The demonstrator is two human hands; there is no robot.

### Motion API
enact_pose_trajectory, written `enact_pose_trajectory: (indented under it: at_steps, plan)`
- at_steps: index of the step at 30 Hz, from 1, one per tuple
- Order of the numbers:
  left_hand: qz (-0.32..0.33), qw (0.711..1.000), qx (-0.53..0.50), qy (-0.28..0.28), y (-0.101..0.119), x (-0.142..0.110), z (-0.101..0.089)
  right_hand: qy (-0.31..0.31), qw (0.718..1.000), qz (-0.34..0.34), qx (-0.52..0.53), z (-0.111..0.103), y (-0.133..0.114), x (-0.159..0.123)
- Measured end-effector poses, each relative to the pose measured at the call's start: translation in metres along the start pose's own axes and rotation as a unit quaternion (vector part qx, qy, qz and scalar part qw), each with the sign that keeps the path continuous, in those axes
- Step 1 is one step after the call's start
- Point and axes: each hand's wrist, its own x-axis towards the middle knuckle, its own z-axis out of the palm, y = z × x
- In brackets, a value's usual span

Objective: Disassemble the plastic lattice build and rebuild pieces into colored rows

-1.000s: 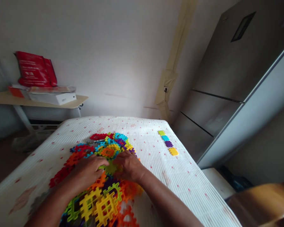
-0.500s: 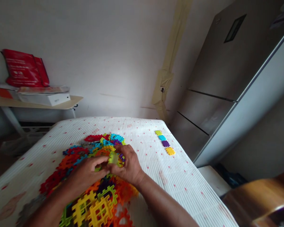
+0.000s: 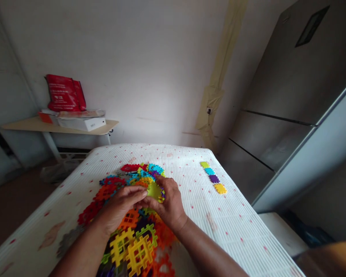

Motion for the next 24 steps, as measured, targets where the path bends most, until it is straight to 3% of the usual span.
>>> enact_pose_trajectory:
  at_steps: [8, 11, 13, 15, 18, 21, 24]
  plan:
    - [0.005, 0.999, 0.034, 0.030, -0.004, 0.007, -0.001, -0.052, 0.998, 0.023, 0.016, -0.001, -0.007, 0.000]
    - [0.004, 0.996, 0.077, 0.044, -0.001, 0.006, 0.002, -0.061, 0.997, 0.037, -0.008, -0.005, 0.006, 0.011]
    - [0.008, 0.992, 0.115, 0.056, 0.004, 0.004, 0.001, -0.057, 0.994, 0.079, -0.052, -0.017, 0.032, 0.028]
    - [0.015, 0.987, 0.135, 0.082, 0.009, 0.003, -0.003, -0.034, 0.977, 0.165, -0.133, -0.038, 0.071, 0.049]
    - [0.027, 0.983, 0.134, 0.121, 0.012, 0.004, -0.014, -0.016, 0.900, 0.335, -0.277, -0.080, 0.138, 0.076]
    - [0.028, 0.983, 0.112, 0.141, 0.010, 0.008, -0.025, -0.024, 0.862, 0.401, -0.310, -0.111, 0.193, 0.089]
    - [0.011, 0.983, 0.087, 0.160, 0.005, 0.012, -0.034, -0.047, 0.836, 0.434, -0.331, -0.119, 0.227, 0.090]
